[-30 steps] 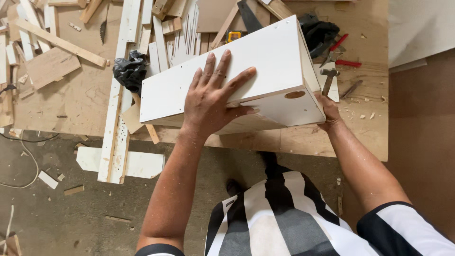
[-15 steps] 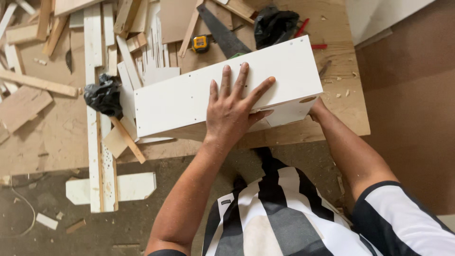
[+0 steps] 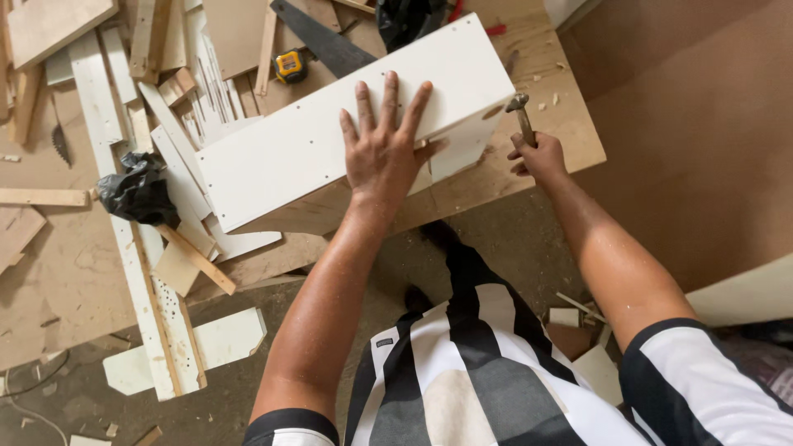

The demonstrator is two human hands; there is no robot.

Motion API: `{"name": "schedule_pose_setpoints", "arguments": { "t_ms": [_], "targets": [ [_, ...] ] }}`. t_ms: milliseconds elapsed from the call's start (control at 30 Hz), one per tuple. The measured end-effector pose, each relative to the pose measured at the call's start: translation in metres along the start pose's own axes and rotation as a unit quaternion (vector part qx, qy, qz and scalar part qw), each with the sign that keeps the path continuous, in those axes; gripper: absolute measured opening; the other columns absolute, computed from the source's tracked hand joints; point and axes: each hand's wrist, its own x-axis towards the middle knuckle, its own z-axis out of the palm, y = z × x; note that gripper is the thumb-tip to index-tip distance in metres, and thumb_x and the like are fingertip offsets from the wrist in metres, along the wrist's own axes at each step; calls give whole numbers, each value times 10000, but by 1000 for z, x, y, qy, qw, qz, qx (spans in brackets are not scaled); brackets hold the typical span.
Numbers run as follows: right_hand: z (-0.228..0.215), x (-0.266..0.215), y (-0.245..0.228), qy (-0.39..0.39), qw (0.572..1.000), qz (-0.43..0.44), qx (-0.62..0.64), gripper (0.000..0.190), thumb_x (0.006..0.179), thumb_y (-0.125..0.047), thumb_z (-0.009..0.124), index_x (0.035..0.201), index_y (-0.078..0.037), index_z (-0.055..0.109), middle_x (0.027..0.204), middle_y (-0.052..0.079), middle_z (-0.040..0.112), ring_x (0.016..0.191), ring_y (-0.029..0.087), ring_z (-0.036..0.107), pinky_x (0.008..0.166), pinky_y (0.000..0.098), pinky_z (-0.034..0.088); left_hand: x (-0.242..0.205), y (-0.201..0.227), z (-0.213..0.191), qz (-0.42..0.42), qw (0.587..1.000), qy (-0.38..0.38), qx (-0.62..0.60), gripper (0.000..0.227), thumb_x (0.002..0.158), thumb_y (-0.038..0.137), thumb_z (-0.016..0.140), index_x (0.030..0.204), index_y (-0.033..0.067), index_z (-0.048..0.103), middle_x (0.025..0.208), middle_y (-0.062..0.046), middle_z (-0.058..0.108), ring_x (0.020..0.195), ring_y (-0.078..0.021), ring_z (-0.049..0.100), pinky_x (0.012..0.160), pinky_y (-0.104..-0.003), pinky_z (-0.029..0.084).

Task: The person assembles a small wooden shelf unit by hammering nails into pre-drilled holes in the white wooden boards, then picks up the assembled unit to show the interior compartments.

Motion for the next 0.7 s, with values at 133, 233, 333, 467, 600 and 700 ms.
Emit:
{"name": "schedule_pose_setpoints", "arguments": {
  "t_ms": [133, 233, 333, 467, 600, 700],
  "targets": [
    [-11, -37, 6, 30, 998, -34, -47, 382, 1039, -378, 682, 982, -1, 668, 759, 80, 680, 557, 134, 575, 492, 309, 459, 4, -2, 6, 9, 1000, 10, 22, 875, 845, 857, 570, 1564, 411, 348, 1602, -136, 400, 1418, -520, 375, 1074, -747, 392],
    [-13, -54, 10, 40, 995, -69, -58, 362, 1021, -365, 702, 898, -27, 671, 702, 45, 653, 563, 91, 574, 491, 289, 446, 2, -1, 9, 10, 999, 17, 27, 857, 853, 841, 569, 1568, 414, 368, 1601, -130, 406, 1416, -514, 378, 1079, -731, 395],
    [-17, -54, 8, 31, 994, -87, -62, 352, 1011, -364, 712, 861, -48, 676, 665, 23, 630, 552, 83, 548, 483, 289, 422, 0, 2, 9, -1, 1000, 17, 21, 840, 855, 823, 579, 1564, 414, 390, 1603, -116, 410, 1426, -505, 381, 1096, -720, 397],
    [-23, -28, -4, 13, 993, -66, -92, 309, 1003, -365, 701, 874, -84, 693, 651, 12, 625, 542, 83, 533, 489, 290, 418, -4, 6, 12, -12, 999, 27, 26, 841, 864, 781, 608, 1588, 399, 414, 1623, -88, 420, 1455, -500, 390, 1135, -696, 406],
    [-33, 21, -2, -18, 986, -82, -141, 356, 971, -386, 730, 877, -46, 681, 665, 33, 633, 576, 138, 567, 530, 347, 451, -5, 11, -2, -10, 999, -13, 41, 894, 896, 800, 652, 1616, 381, 327, 1643, -123, 346, 1455, -522, 339, 1122, -725, 362],
    [-46, 67, -5, -22, 960, -170, -220, 380, 932, -383, 773, 913, -15, 683, 749, 97, 680, 701, 229, 650, 641, 403, 508, 13, 14, -31, -49, 985, -159, 41, 1012, 841, 781, 683, 1644, 356, 236, 1674, -177, 248, 1504, -501, 248, 1173, -719, 292]
  ]
}}
